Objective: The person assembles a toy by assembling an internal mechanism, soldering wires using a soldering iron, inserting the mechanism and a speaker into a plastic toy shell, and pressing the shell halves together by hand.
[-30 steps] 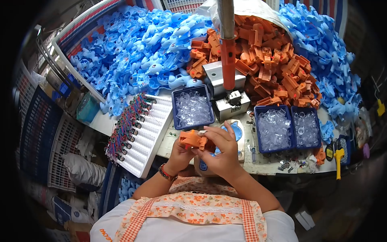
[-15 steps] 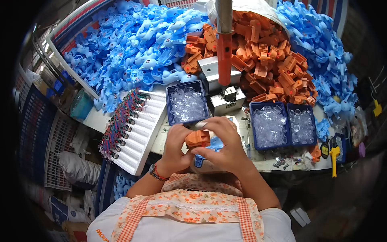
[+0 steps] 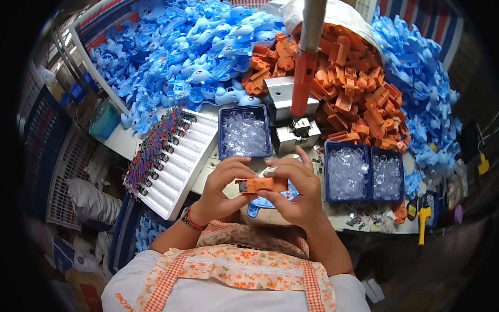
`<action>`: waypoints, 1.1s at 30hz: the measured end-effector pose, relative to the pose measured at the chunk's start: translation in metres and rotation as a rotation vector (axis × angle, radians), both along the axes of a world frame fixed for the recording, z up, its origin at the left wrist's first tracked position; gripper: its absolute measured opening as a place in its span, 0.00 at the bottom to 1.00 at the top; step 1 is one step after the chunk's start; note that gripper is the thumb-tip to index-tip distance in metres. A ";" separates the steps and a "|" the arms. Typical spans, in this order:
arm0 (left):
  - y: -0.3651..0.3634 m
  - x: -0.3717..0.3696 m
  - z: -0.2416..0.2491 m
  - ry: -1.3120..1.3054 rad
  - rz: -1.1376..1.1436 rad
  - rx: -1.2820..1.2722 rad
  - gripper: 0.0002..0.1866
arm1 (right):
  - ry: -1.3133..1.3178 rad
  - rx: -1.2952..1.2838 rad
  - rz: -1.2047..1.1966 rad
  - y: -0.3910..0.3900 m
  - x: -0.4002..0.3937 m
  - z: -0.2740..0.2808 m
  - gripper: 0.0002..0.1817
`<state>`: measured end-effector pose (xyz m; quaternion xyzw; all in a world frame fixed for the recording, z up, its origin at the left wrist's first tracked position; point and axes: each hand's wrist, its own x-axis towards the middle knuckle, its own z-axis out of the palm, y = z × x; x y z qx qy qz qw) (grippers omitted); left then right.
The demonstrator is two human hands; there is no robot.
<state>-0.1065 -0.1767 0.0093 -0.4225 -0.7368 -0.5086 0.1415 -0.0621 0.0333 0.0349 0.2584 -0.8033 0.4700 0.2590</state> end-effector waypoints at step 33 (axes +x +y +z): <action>-0.033 -0.043 -0.001 -1.439 -0.753 1.406 0.17 | -0.120 0.067 -0.173 -0.007 0.027 -0.078 0.08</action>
